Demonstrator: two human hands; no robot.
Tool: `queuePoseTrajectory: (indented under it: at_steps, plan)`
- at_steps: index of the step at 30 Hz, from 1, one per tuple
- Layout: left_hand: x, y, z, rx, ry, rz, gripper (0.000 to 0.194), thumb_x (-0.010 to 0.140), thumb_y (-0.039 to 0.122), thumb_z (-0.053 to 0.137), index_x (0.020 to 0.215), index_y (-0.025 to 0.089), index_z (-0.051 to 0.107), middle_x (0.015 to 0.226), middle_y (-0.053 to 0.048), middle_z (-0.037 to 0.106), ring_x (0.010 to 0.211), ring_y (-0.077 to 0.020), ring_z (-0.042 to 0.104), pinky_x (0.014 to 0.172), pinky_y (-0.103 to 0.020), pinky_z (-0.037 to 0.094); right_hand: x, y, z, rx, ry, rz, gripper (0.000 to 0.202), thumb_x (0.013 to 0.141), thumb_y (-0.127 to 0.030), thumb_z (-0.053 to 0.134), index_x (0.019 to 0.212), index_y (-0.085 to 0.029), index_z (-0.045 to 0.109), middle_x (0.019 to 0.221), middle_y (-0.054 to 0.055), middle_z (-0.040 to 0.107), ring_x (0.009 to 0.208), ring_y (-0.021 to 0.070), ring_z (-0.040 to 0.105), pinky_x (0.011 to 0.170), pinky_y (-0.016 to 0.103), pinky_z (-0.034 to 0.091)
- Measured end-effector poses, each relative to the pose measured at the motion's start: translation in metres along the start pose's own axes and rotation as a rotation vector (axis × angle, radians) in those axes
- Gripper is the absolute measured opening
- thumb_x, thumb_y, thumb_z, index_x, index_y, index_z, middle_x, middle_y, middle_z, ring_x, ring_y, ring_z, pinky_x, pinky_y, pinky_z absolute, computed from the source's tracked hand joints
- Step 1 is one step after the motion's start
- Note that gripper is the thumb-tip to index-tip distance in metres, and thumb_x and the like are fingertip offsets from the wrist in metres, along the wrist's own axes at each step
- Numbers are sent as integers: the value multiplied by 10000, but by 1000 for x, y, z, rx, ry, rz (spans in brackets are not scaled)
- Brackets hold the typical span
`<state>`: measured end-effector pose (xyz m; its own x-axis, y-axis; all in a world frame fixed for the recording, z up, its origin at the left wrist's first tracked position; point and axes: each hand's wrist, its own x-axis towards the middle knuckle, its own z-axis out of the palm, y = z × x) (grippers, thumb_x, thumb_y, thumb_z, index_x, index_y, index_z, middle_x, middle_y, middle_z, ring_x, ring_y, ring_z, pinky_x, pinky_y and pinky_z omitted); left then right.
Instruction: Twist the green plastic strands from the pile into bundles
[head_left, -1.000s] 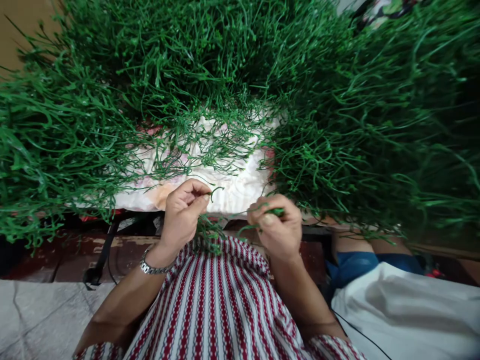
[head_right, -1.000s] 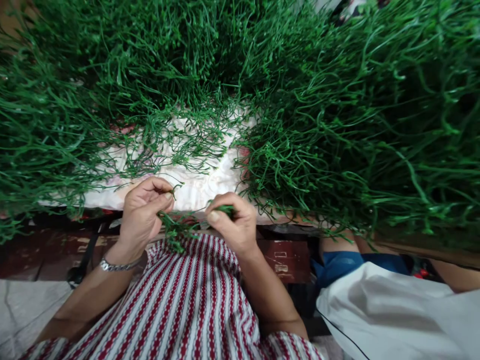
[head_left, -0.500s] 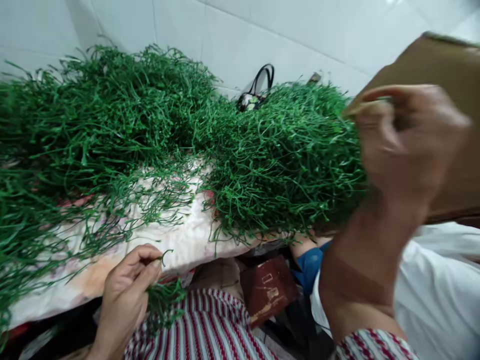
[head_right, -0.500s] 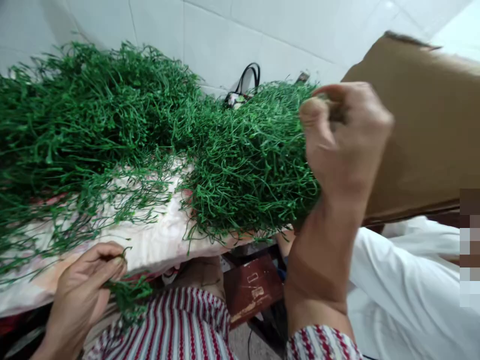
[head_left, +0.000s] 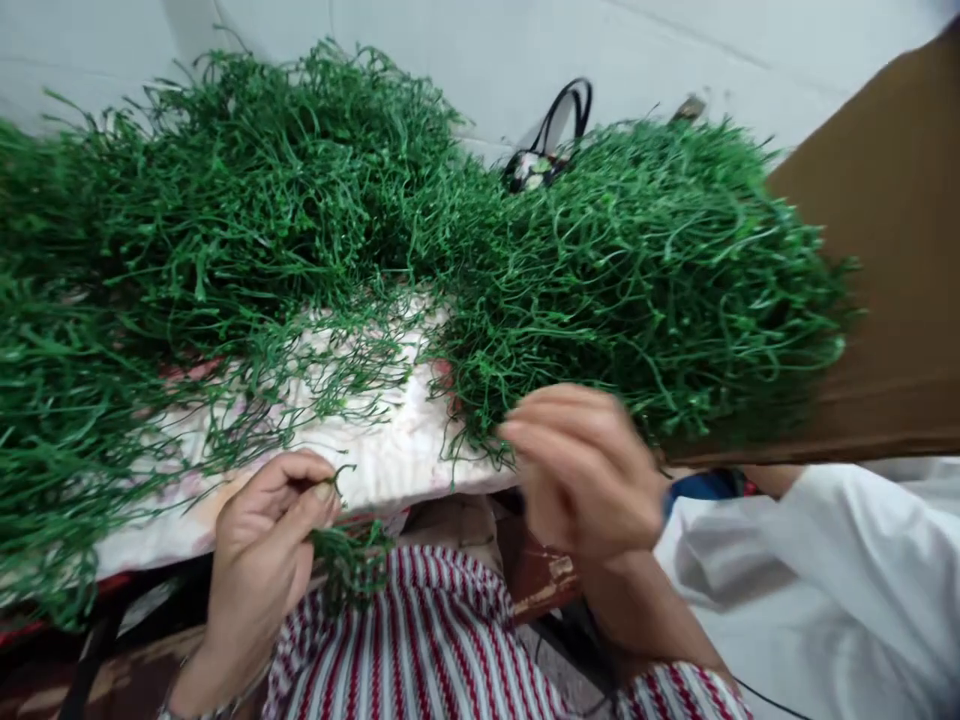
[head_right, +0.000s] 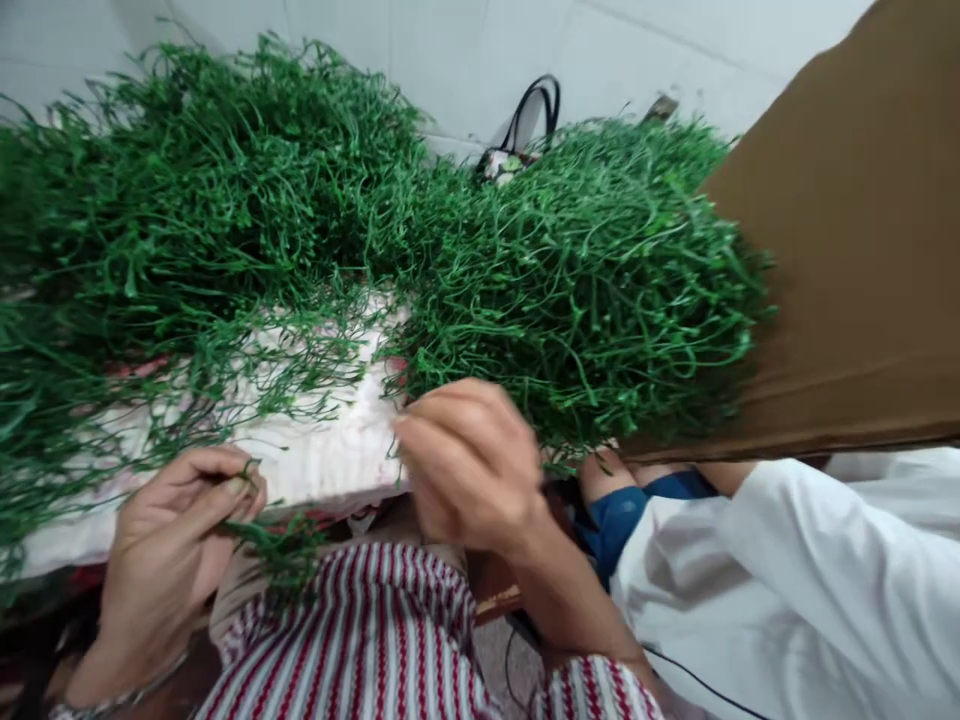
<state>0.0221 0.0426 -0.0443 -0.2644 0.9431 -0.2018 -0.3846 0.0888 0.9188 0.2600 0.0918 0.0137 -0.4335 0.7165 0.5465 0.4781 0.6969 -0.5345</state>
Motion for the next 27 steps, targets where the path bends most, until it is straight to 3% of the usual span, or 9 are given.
queuePoseTrajectory:
  at_steps: [2,3,6,8,11,17,20,22,27]
  plan:
    - [1,10,5,-59,-57,15,90,695,147,672,758,170,612,650,9,555,539,-83,497,485,-200,396,-2,-2,41,47,-80,-138,352,831,-163,551,1180,-205,535,1069,97,606,999,227,564,876,393,476]
    - [3,16,8,-97,-110,9,81,695,138,662,737,163,597,644,10,548,513,-74,480,473,-203,388,-1,-4,60,113,-104,-126,366,840,-225,564,1197,-161,518,1083,122,603,1010,226,561,874,385,479]
    - [8,30,17,-204,-234,-27,90,694,133,640,726,157,559,630,18,525,453,-56,431,437,-206,365,4,-9,102,387,-207,4,445,838,-406,574,1169,-114,518,1075,139,601,1000,207,559,863,346,474]
    - [13,34,20,-240,-251,4,97,696,149,637,737,166,551,646,22,524,447,-55,429,432,-209,369,5,-13,117,572,-289,92,315,866,-414,528,984,-129,587,898,78,621,816,151,576,746,273,480]
    - [18,34,18,-214,-250,69,69,718,180,631,737,171,565,654,10,544,531,-95,515,523,-246,451,3,-16,122,690,-299,215,268,892,-339,492,732,-139,570,651,-5,528,585,85,474,588,205,405]
    - [20,14,-12,-88,-286,116,265,792,292,601,1011,151,648,942,-92,653,904,-180,605,834,-290,464,-4,-12,120,839,-292,439,270,869,-366,523,727,-138,551,611,-25,452,553,74,408,528,192,339]
    - [18,1,-21,-9,-353,117,207,757,276,658,937,177,685,907,-66,651,871,-165,597,801,-266,461,-7,-11,126,971,-308,508,303,858,-410,532,722,-139,536,598,-36,420,527,64,365,502,183,316]
    - [17,-5,-21,42,-329,174,132,710,198,701,841,183,700,826,-40,630,810,-146,581,735,-238,454,-8,-11,130,1020,-332,516,303,857,-415,536,730,-141,543,588,-41,424,518,62,363,507,184,325]
    - [13,-9,-19,185,-202,262,52,676,169,716,682,158,665,719,-33,608,722,-151,563,668,-254,445,-3,-3,119,860,-352,388,274,882,-370,520,821,-134,644,777,48,610,744,133,564,701,252,442]
